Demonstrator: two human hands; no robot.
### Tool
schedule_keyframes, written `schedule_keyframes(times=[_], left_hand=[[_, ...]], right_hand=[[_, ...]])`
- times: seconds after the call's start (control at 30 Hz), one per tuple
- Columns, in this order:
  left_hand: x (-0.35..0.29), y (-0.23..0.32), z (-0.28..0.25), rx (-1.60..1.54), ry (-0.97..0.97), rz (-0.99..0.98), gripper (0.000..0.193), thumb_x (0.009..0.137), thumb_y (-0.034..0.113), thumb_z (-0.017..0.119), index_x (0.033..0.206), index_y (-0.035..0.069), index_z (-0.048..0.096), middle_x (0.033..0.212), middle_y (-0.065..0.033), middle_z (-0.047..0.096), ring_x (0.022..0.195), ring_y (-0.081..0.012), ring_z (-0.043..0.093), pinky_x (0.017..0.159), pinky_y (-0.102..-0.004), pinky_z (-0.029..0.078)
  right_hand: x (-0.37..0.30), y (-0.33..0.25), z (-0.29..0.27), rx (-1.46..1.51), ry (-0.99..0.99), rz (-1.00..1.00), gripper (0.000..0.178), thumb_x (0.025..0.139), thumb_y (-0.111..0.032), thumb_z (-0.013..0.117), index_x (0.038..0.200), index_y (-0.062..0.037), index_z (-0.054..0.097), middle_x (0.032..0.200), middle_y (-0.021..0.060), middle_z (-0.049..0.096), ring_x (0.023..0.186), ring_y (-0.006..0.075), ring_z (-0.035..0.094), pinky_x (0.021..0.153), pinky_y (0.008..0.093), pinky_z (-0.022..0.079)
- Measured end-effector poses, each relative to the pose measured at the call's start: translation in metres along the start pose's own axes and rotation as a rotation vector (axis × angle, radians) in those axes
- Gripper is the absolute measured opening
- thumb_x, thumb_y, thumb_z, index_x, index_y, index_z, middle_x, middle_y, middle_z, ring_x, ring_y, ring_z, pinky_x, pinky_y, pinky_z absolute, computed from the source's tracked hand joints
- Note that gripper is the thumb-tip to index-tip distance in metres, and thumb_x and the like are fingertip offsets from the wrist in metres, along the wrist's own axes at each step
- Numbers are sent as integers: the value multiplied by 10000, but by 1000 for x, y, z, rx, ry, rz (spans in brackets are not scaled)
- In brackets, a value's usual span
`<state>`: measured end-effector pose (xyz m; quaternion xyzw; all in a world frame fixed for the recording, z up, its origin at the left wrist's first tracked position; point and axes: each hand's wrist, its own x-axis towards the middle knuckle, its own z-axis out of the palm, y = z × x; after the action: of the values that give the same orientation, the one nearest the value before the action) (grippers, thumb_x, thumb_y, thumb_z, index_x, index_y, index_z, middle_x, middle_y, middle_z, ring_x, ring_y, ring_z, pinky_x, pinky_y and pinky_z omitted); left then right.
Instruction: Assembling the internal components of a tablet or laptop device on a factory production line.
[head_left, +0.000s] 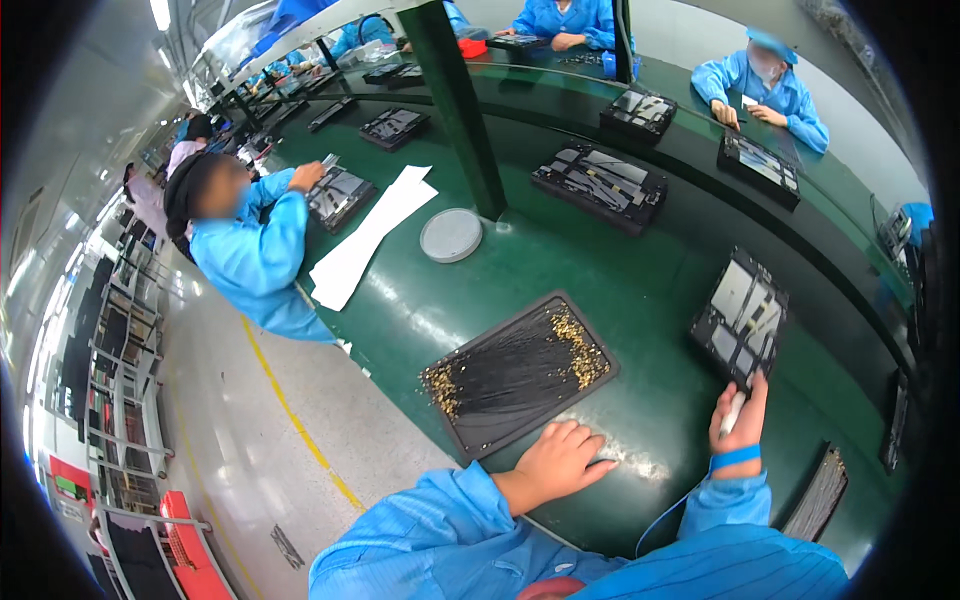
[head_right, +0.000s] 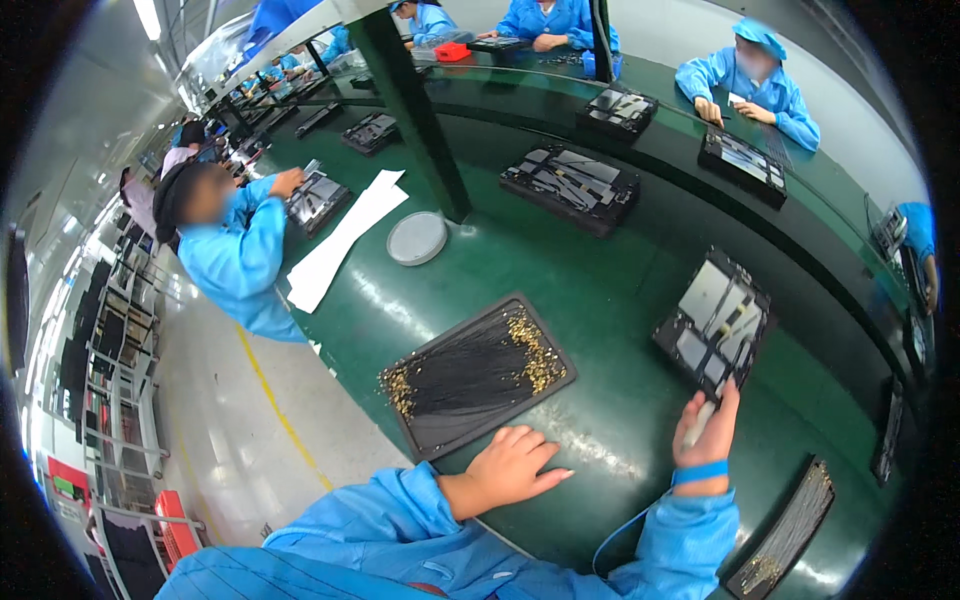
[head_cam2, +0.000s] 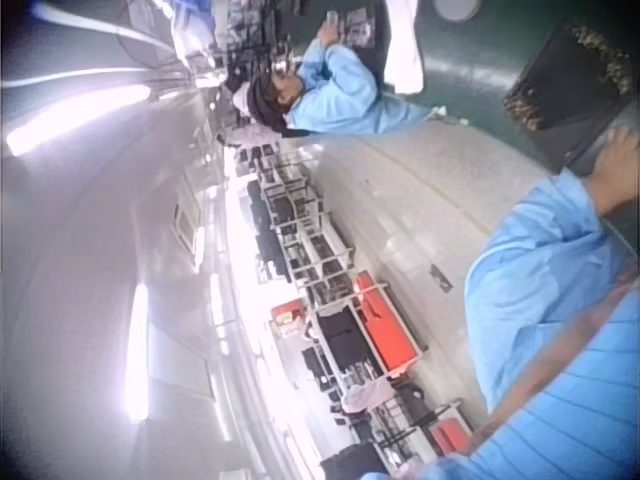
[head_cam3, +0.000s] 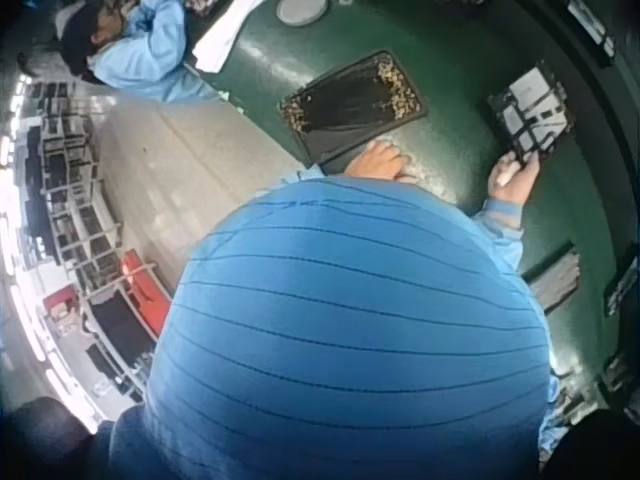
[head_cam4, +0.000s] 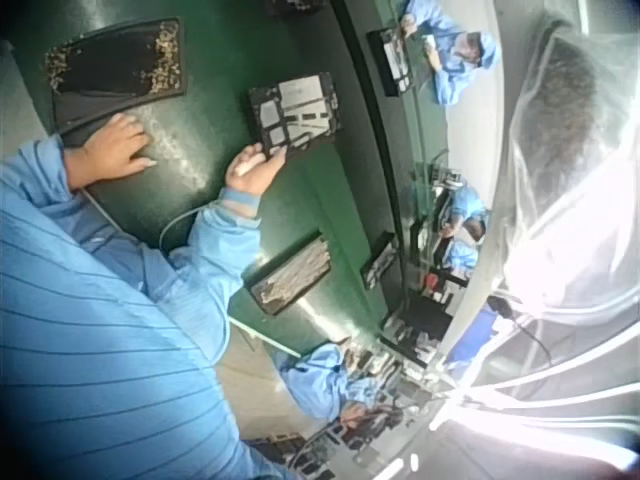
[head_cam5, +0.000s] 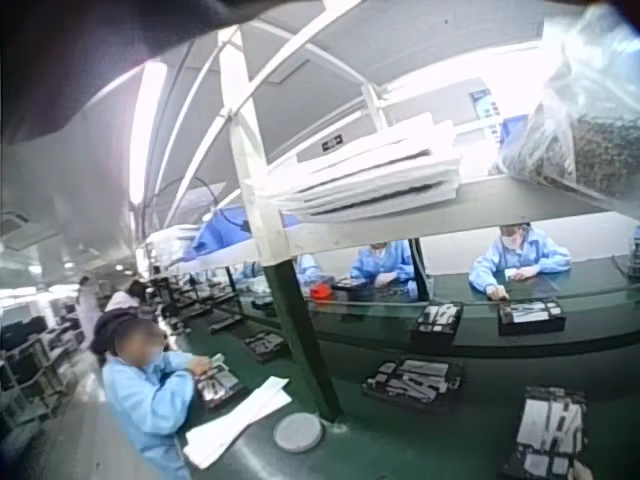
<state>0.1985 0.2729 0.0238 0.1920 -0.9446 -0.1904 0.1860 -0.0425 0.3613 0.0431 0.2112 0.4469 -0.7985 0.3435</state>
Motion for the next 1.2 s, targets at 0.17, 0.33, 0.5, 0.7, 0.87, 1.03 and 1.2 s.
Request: schedule_keyframes(times=[0.17,0.33,0.5,0.7,0.87,1.03,1.2], left_hand=[[3,5,-1,-102,-140,-173,373,754,402,509,910,67,558,856,-72,525,887,-247,463,759,-352,359],[15,47,6,-1098,-207,-745,563,773,488,468,1166,88,412,1042,-98,509,1052,-228,414,884,-363,309],[17,67,23,-1822,-390,-793,573,813,439,434,1240,104,253,1151,-95,429,1024,-220,451,877,-379,354],[22,74,10,-1866,-194,-727,366,830,208,458,1160,91,355,1072,-72,472,970,-179,479,786,-346,431],[32,58,-20,-1530,-170,-497,349,789,203,496,1091,46,422,921,-46,529,824,-113,502,657,-254,443],[27,42,-43,-1429,-497,-443,357,779,271,524,1044,41,458,873,-32,546,739,-94,523,547,-217,428],[23,30,-10,-1479,-609,-713,425,776,370,535,1010,21,472,867,-54,559,740,-119,548,582,-237,452]], right_hand=[[-78,28,-38,-59,-29,8,270,760,-400,528,770,-134,484,619,21,516,394,87,439,280,156,329],[-117,39,-61,-107,87,207,343,747,-450,531,767,-110,498,603,10,550,380,74,447,282,147,339],[-153,50,-58,-195,-41,309,409,752,-524,470,709,-118,508,596,-50,535,372,68,433,278,172,318],[-158,70,-76,-352,-176,445,438,746,-576,427,923,-177,460,622,-15,508,401,87,424,291,178,304],[-153,86,-119,-828,-552,488,426,821,-375,462,1141,-108,374,796,90,541,543,160,513,419,262,412],[-145,95,-128,-1038,-722,661,366,812,-238,518,1105,-49,407,850,91,551,658,132,521,518,233,433],[-151,102,-121,-1073,-773,679,330,822,-193,506,1083,-11,420,834,80,541,648,101,481,529,213,409]])
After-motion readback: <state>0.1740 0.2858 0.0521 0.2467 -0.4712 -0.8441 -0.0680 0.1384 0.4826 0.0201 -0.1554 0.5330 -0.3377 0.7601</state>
